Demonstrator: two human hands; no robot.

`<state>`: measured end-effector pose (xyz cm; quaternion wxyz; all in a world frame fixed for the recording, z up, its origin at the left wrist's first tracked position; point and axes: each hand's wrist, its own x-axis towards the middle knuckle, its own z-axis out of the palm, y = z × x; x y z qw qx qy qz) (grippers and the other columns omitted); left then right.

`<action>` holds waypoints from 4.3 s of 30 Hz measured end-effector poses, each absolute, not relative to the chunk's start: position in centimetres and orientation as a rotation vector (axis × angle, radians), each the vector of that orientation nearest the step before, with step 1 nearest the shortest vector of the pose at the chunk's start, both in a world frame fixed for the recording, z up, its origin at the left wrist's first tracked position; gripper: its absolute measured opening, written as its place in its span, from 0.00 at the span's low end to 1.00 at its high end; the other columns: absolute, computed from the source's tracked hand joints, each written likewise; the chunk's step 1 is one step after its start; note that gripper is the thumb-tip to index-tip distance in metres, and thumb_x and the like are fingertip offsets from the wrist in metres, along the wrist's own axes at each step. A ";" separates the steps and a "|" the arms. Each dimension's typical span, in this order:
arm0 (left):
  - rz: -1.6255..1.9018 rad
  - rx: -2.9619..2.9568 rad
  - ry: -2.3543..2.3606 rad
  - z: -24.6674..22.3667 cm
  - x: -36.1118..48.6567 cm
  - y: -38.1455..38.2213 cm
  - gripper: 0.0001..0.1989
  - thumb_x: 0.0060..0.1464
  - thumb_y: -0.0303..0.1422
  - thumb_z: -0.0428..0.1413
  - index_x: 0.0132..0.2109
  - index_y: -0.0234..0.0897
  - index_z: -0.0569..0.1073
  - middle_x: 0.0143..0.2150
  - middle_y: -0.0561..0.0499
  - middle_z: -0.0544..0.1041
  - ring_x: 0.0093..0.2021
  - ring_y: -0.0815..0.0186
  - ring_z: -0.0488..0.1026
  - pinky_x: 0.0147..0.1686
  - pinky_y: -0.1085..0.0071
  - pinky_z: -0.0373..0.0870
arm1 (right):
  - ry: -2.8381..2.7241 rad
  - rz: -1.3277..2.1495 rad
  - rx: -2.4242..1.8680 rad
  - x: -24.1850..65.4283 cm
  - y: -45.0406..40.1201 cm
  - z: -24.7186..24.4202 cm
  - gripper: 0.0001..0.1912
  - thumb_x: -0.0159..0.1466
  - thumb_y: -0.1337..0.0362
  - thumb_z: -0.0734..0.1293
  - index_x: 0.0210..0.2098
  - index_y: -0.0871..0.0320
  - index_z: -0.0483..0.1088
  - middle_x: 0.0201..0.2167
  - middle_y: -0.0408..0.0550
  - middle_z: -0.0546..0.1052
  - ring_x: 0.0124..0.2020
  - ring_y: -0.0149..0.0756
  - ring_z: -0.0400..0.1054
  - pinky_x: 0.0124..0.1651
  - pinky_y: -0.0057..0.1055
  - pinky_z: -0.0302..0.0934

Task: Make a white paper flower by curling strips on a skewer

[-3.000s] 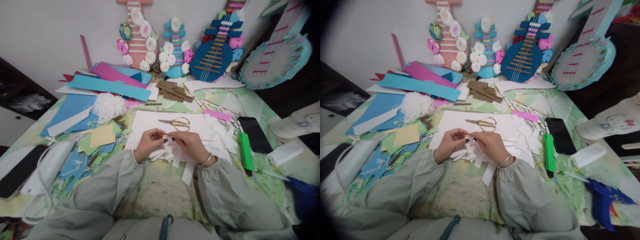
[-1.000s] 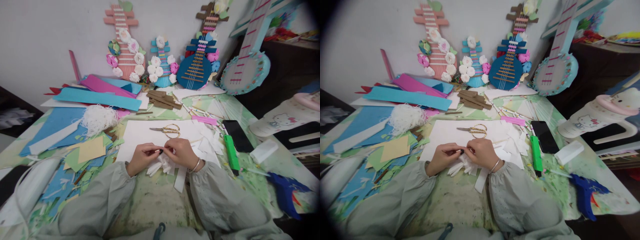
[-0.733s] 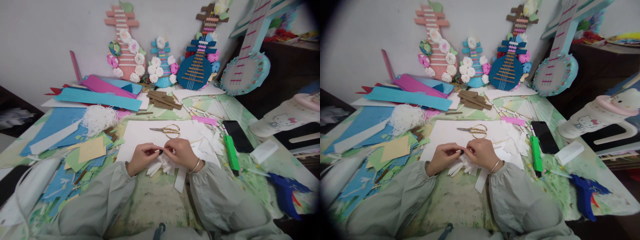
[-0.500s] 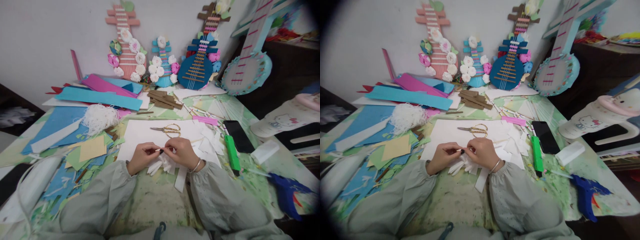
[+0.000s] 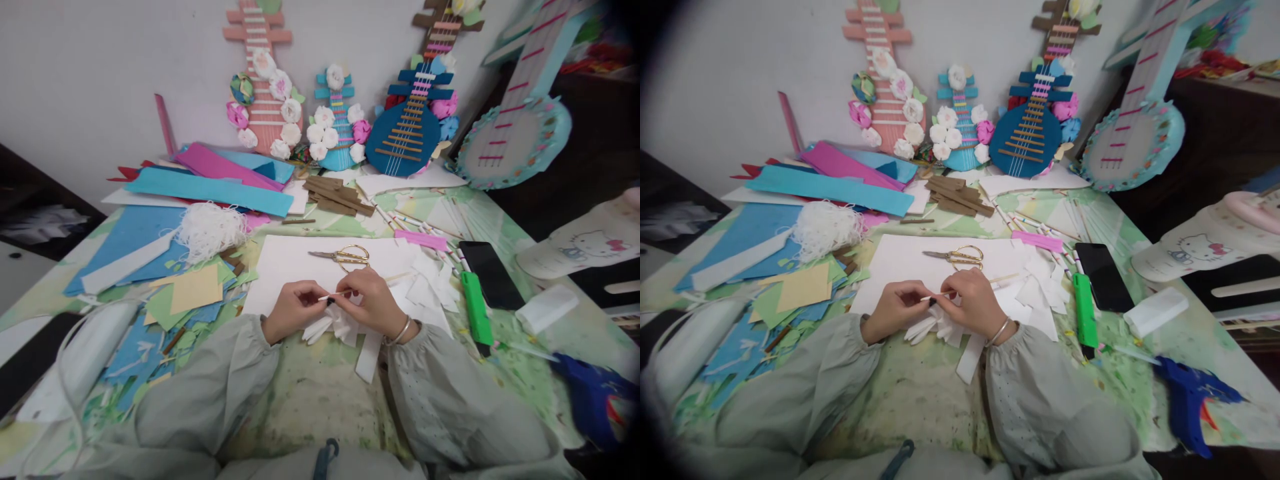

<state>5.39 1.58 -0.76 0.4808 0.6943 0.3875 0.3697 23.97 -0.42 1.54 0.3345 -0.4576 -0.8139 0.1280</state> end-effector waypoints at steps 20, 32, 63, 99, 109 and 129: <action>0.798 1.418 0.869 -0.8 5.2 1.7 0.12 0.45 0.36 0.61 0.30 0.28 0.75 0.22 0.52 0.71 0.16 0.75 0.63 0.16 0.78 0.60 | -2.186 0.307 -1.349 23.7 -0.7 1.7 0.15 0.63 0.58 0.61 0.25 0.59 0.70 0.19 0.43 0.71 0.24 0.30 0.61 0.33 0.27 0.51; 0.844 1.530 0.842 -0.5 5.3 1.6 0.11 0.50 0.36 0.58 0.28 0.30 0.76 0.22 0.53 0.70 0.15 0.78 0.61 0.15 0.79 0.56 | -2.220 0.289 -1.282 23.9 -0.6 1.8 0.14 0.65 0.61 0.60 0.28 0.58 0.72 0.20 0.43 0.70 0.26 0.30 0.62 0.34 0.29 0.49; 0.865 1.501 0.848 -0.4 5.2 1.2 0.12 0.51 0.35 0.58 0.37 0.31 0.79 0.27 0.50 0.74 0.17 0.78 0.61 0.16 0.79 0.57 | -2.129 0.294 -1.248 24.2 -0.3 1.7 0.09 0.59 0.61 0.65 0.29 0.58 0.60 0.25 0.41 0.68 0.29 0.31 0.60 0.42 0.34 0.45; 0.841 1.600 0.938 0.1 5.8 0.9 0.11 0.50 0.34 0.57 0.26 0.30 0.76 0.25 0.50 0.70 0.26 0.72 0.63 0.25 0.76 0.58 | -2.079 0.392 -1.312 23.7 -0.6 2.2 0.11 0.61 0.60 0.65 0.25 0.59 0.68 0.21 0.41 0.71 0.26 0.30 0.61 0.39 0.34 0.44; 0.824 1.628 0.925 0.2 5.6 0.9 0.08 0.49 0.32 0.57 0.27 0.31 0.77 0.26 0.50 0.70 0.26 0.72 0.63 0.25 0.75 0.56 | -2.037 0.458 -1.280 23.9 -0.4 2.1 0.11 0.59 0.59 0.67 0.25 0.58 0.68 0.22 0.41 0.71 0.27 0.30 0.63 0.41 0.34 0.46; 0.887 1.579 0.939 0.3 5.8 0.4 0.11 0.52 0.36 0.57 0.35 0.31 0.79 0.28 0.48 0.72 0.28 0.70 0.65 0.27 0.75 0.60 | -1.992 0.472 -1.196 24.2 -0.2 1.7 0.06 0.58 0.64 0.68 0.26 0.58 0.69 0.25 0.42 0.73 0.32 0.32 0.66 0.44 0.35 0.48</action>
